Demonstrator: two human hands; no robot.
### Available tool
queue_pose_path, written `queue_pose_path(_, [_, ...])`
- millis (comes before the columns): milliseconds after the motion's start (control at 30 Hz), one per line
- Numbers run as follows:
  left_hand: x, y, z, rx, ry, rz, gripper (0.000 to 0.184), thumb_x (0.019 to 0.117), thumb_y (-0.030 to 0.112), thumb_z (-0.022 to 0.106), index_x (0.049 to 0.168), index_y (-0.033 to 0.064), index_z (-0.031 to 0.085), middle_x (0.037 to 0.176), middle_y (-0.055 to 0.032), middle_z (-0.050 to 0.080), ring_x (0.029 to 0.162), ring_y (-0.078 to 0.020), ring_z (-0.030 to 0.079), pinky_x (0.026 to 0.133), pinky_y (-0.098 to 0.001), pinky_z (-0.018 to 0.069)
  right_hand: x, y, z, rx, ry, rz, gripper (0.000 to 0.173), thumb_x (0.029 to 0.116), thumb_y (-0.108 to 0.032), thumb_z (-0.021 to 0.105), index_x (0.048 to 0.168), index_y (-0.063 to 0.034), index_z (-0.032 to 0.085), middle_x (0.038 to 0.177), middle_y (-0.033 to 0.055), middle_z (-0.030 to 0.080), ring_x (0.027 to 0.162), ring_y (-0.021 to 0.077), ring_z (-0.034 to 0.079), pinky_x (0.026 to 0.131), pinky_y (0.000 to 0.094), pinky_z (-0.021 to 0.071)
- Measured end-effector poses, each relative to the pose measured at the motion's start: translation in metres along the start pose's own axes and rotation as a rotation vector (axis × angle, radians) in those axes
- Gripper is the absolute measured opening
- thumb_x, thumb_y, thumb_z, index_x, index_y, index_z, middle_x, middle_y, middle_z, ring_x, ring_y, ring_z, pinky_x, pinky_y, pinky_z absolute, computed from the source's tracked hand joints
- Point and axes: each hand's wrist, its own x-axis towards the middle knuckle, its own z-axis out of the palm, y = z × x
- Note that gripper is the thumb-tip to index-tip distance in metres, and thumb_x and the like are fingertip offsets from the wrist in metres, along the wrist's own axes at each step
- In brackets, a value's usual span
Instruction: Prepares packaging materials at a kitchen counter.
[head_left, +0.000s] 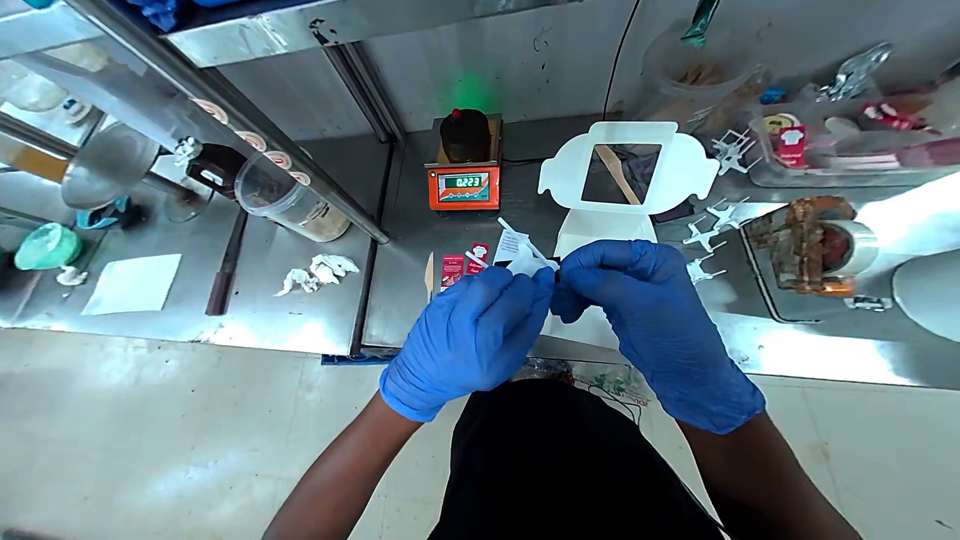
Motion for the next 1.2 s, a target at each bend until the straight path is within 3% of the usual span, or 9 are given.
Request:
queue_pose_path(233, [0.01,-0.009,-0.007,0.037,-0.065,0.124,0.018,0.098,0.002,0.058,0.111,-0.0037,0.069,0.097,-0.0139,0.068,0.09,-0.0261,0.063,0.083,-0.032,0.0519,0.004,-0.004,-0.005,0.005,-0.037,0.1,0.02,0.0924,0.0,0.057,0.083,-0.0084,0.072,0.073,0.0004,0.072,0.064,0.0081,0.07,0.063,0.0231,0.0616])
queue_pose_path(400, [0.012,-0.014,-0.01,0.059,-0.104,0.203,0.019,0.0991,0.003,0.057,0.113,-0.003,0.068,0.102,-0.0139,0.07,0.094,-0.0265,0.064,0.085,-0.0324,0.0512,0.004,-0.006,-0.006,0.001,-0.017,0.124,0.021,0.0901,0.003,0.057,0.081,-0.0092,0.072,0.071,-0.0004,0.071,0.063,0.0073,0.069,0.062,0.0223,0.0608])
queue_pose_path(600, [0.015,-0.016,-0.011,0.013,-0.13,0.214,0.019,0.0995,0.003,0.055,0.112,-0.0027,0.069,0.1,-0.014,0.071,0.092,-0.0267,0.065,0.083,-0.0328,0.052,0.006,-0.003,-0.01,-0.012,-0.048,0.12,0.02,0.0876,0.002,0.059,0.078,-0.011,0.071,0.069,-0.0019,0.069,0.061,0.0054,0.066,0.059,0.0205,0.0581])
queue_pose_path(733, [0.013,-0.015,-0.011,-0.037,-0.098,0.192,0.019,0.0996,0.004,0.057,0.115,-0.0024,0.067,0.101,-0.0149,0.067,0.095,-0.0271,0.064,0.088,-0.034,0.0518,0.006,-0.001,-0.017,0.088,-0.114,0.114,0.021,0.0882,0.001,0.06,0.077,-0.0101,0.074,0.069,0.0004,0.071,0.061,0.0068,0.068,0.06,0.0217,0.0593])
queue_pose_path(867, [0.012,-0.015,-0.011,-0.052,-0.092,0.18,0.019,0.0996,0.003,0.056,0.115,-0.0014,0.067,0.098,-0.0145,0.066,0.092,-0.0272,0.062,0.086,-0.0338,0.0511,0.006,0.0,-0.019,0.123,-0.149,0.132,0.021,0.0883,0.001,0.061,0.078,-0.0101,0.075,0.07,0.0017,0.073,0.062,0.0079,0.07,0.06,0.0226,0.0606])
queue_pose_path(1067, [0.012,-0.015,-0.01,-0.091,-0.075,0.136,0.018,0.0981,0.002,0.058,0.112,-0.0017,0.069,0.096,-0.0138,0.066,0.091,-0.0265,0.062,0.085,-0.0323,0.051,0.005,0.0,-0.015,0.115,-0.124,0.111,0.019,0.0892,0.0,0.063,0.078,-0.0097,0.075,0.07,0.0011,0.071,0.061,0.007,0.068,0.058,0.0207,0.059])
queue_pose_path(1200, [0.007,-0.011,-0.006,-0.247,-0.016,0.007,0.017,0.0943,0.0,0.065,0.11,-0.0016,0.07,0.096,-0.0134,0.065,0.095,-0.025,0.06,0.087,-0.0314,0.0502,0.002,0.002,-0.008,0.119,-0.068,0.075,0.018,0.0881,0.0,0.064,0.078,-0.0095,0.075,0.068,0.0008,0.07,0.059,0.0056,0.065,0.055,0.0188,0.0563])
